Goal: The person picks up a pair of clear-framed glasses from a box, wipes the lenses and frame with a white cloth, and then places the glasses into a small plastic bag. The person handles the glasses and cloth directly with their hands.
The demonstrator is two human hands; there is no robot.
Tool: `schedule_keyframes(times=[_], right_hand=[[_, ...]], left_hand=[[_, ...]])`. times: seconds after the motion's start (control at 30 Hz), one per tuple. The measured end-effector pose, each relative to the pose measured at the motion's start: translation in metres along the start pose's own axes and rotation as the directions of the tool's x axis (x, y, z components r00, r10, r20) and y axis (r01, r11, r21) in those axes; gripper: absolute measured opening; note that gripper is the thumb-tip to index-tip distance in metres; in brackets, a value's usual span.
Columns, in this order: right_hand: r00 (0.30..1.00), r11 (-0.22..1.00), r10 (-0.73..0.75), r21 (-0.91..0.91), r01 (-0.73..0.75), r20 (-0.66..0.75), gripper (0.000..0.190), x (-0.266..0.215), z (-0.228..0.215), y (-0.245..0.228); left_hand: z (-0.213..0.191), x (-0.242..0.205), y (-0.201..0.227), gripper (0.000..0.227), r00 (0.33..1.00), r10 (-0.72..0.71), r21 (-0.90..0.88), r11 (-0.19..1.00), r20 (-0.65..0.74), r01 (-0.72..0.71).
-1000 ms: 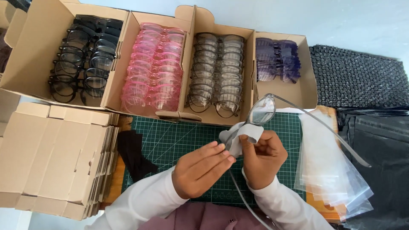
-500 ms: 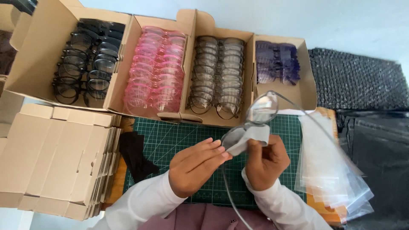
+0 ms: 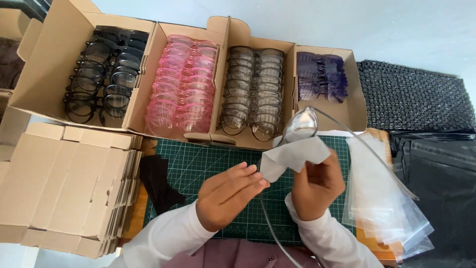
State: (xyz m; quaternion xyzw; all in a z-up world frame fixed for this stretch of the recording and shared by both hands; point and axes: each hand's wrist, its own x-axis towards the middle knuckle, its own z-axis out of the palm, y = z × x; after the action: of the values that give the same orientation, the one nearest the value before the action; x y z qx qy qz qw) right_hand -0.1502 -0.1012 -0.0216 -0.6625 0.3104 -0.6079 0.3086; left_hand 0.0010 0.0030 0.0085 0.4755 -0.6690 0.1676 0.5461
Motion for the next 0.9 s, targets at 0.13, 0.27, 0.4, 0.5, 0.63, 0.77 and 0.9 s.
schedule_keyframes(times=[0.13,0.27,0.4,0.5,0.63,0.77,0.9], right_hand=[[0.998,0.985,-0.052,-0.168,0.048,-0.021,0.016,0.01,-0.007,-0.001],[0.969,0.937,-0.214,-0.254,0.24,0.126,0.013,0.017,-0.005,-0.001],[0.956,0.924,-0.288,-0.242,0.295,0.065,0.02,0.02,-0.008,-0.001],[0.924,0.883,-0.371,-0.273,0.382,0.095,0.018,0.021,-0.01,0.001],[0.923,0.874,-0.37,-0.297,0.386,0.109,0.021,0.019,-0.011,0.009],[0.922,0.881,-0.376,-0.274,0.385,0.086,0.022,0.019,-0.014,0.016],[0.899,0.845,-0.42,-0.31,0.436,0.122,0.013,0.021,-0.004,0.011]], left_hand=[[0.001,0.001,-0.001,0.014,0.995,0.068,-0.018,0.998,0.066,-0.067],[0.002,-0.003,-0.003,0.016,0.998,0.061,-0.047,0.997,0.031,-0.059],[-0.008,0.007,-0.001,0.014,0.999,-0.043,-0.097,0.994,0.033,0.046],[-0.012,0.003,-0.002,0.014,0.998,-0.02,-0.116,0.993,0.051,0.026],[-0.011,0.002,-0.003,0.019,0.995,0.071,-0.112,0.992,0.073,-0.063],[-0.017,0.004,-0.002,0.018,0.987,0.113,-0.109,0.989,0.118,-0.1],[-0.02,0.007,-0.005,0.016,0.985,0.133,-0.084,0.989,0.11,-0.124]])
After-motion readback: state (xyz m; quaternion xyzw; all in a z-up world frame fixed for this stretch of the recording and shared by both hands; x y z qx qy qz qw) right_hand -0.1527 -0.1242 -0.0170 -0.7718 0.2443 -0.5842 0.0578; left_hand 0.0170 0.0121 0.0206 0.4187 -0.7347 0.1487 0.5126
